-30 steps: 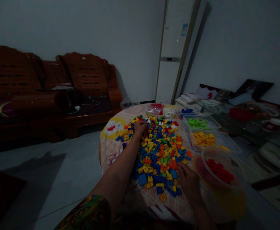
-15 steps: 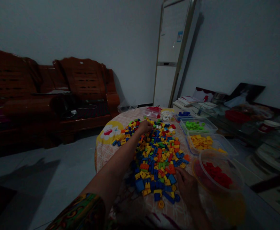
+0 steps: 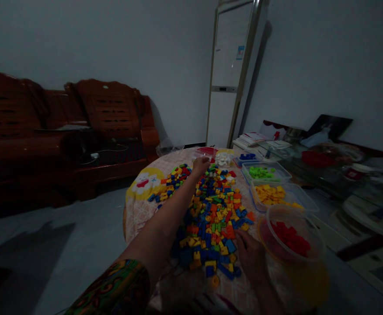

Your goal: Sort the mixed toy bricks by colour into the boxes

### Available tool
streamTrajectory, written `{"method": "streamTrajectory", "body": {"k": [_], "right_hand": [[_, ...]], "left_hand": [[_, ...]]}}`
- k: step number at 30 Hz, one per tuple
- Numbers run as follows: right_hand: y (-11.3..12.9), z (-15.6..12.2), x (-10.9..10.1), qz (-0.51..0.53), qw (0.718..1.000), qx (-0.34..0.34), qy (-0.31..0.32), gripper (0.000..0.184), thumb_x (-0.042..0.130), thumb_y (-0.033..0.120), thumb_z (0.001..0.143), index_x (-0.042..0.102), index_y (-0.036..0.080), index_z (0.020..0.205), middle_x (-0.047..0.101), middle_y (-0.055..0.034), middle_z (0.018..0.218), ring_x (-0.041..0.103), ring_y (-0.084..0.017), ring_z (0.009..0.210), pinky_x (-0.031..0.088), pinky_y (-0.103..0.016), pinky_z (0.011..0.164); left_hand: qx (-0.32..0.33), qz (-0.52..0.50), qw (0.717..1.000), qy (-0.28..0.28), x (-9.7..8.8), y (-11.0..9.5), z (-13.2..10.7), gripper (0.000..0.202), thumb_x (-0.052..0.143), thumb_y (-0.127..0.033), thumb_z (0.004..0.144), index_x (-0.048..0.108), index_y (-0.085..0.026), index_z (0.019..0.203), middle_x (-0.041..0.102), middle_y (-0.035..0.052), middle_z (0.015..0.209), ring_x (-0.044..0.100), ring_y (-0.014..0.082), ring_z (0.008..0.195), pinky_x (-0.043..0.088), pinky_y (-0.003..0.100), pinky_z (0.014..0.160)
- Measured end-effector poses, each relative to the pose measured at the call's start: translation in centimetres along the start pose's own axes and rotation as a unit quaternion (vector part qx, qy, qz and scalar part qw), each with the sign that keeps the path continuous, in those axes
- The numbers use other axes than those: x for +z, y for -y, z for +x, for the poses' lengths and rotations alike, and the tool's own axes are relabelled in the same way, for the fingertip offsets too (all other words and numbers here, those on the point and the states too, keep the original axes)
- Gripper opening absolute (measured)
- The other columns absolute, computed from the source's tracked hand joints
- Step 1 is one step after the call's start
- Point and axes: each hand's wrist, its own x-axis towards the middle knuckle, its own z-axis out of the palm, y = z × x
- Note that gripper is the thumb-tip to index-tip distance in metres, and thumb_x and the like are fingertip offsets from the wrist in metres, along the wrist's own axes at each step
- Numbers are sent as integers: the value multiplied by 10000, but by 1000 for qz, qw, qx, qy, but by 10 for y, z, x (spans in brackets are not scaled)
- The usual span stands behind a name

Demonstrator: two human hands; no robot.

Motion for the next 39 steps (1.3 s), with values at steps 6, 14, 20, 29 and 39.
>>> {"method": "streamTrajectory", "body": {"k": [6,14,20,29,39], "right_hand": [[1,-1,-2,-9,1000,4,1,363,450,377,968,747,184,1042,776,-92,974,739,-227,858,566,-302,750],[1,-1,-2,-34,999,7,-3,389,448,399,956,758,172,1017,779,-103,974,743,-241,856,568,-320,752],[3,0,-3,-22,1000,11,-6,377,458,396,946,762,183,1011,784,-100,974,748,-241,850,579,-314,733],[5,1,-4,-15,1000,10,-4,375,450,385,949,764,185,997,785,-94,937,745,-227,802,575,-297,703],[5,-1,-4,-25,1000,9,0,372,455,377,948,763,186,1031,782,-101,976,744,-235,855,576,-312,748]], "left_hand": [[19,244,967,73,-25,51,-52,308,553,-182,902,701,-179,1172,729,94,1130,645,239,1122,483,337,993],[119,278,932,200,-1,42,-113,364,511,-341,960,611,-196,1279,661,129,1281,628,250,1179,471,331,1001],[78,223,964,122,-25,39,-97,291,568,-196,888,735,-199,1126,734,93,1128,659,236,1084,470,307,974],[33,253,961,110,-31,53,-52,335,587,-39,751,808,-185,956,759,93,1005,675,249,1023,483,301,962],[19,219,972,87,-36,59,-47,284,637,-76,736,813,-183,931,767,73,933,686,228,938,498,285,899]]}}
